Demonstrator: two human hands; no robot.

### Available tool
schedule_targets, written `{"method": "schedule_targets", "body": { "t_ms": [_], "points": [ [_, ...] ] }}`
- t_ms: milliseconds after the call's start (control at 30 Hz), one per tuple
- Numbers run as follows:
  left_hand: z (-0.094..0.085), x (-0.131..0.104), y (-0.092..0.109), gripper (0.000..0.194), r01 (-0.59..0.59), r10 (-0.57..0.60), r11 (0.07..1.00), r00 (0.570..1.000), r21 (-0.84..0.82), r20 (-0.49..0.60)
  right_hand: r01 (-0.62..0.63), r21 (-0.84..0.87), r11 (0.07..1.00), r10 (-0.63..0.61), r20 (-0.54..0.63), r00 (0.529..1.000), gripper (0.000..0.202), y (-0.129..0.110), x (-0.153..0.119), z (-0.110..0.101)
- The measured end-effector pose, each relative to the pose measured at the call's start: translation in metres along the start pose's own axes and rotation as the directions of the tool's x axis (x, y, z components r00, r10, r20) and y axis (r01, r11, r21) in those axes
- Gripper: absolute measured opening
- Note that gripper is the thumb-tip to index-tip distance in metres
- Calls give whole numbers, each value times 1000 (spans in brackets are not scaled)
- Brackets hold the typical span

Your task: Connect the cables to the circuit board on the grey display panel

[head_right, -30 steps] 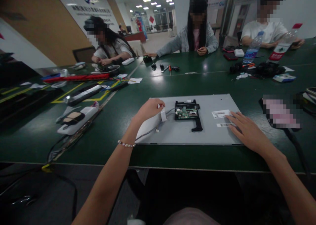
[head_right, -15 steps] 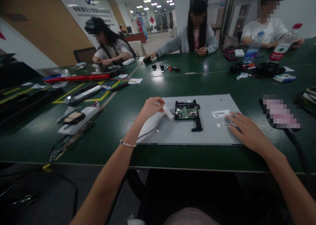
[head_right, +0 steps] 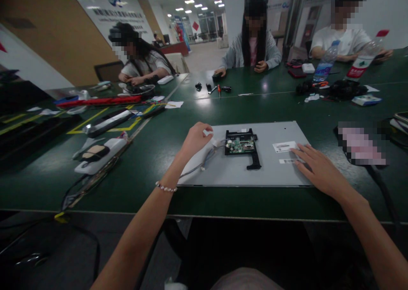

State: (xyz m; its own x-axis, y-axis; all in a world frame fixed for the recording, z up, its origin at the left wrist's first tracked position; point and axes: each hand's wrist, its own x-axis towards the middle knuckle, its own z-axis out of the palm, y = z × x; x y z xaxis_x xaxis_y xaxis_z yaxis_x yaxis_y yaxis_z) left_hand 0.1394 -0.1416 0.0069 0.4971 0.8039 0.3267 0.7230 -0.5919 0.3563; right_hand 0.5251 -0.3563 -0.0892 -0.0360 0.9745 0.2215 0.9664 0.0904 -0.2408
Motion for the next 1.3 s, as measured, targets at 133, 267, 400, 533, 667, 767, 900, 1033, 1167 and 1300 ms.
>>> {"method": "schedule_targets", "body": {
  "t_ms": [133, 267, 400, 533, 667, 767, 900, 1033, 1167, 1300],
  "points": [
    [0, -1, 6, 7, -37, 35, 999, 991, 14, 132, 2, 0, 1000, -2, 2, 1000, 55, 2, 0, 1],
    [3, -3, 6, 6, -72, 65, 997, 965, 16, 255, 5, -1, 1000, -5, 15, 1000, 56, 3, 0, 1],
    [7, -3, 4, 4, -142, 128, 990, 930, 14, 344, 8, -4, 1000, -8, 20, 1000, 57, 1, 0, -1],
    [9, -2, 0, 5, -172, 152, 985, 917, 20, 368, 22, -12, 1000, -22, 4, 1000, 57, 2, 0, 0],
    [9, -2, -2, 14, -185, 172, 983, 911, -1, 376, 36, -17, 999, -36, -14, 999, 56, 5, 1, 3],
    [10, -3, -3, 21, -189, 176, 982, 909, -4, 378, 35, -22, 999, -36, -10, 999, 55, 6, 1, 4],
    [13, -4, -6, 27, -181, 166, 983, 914, 5, 371, 31, -29, 999, -31, -4, 1000, 55, 6, 1, 5],
    [15, -5, -7, 30, -175, 161, 984, 922, 10, 352, 39, -30, 999, -40, -6, 999, 55, 6, 1, 5],
    [10, -5, -4, 28, -175, 164, 985, 933, 5, 321, 34, -25, 999, -34, -13, 999, 55, 4, 1, 4],
    [3, -3, -2, 17, -188, 190, 982, 946, -34, 262, 31, -19, 999, -31, -21, 999, 55, 2, 1, 3]
  ]
}}
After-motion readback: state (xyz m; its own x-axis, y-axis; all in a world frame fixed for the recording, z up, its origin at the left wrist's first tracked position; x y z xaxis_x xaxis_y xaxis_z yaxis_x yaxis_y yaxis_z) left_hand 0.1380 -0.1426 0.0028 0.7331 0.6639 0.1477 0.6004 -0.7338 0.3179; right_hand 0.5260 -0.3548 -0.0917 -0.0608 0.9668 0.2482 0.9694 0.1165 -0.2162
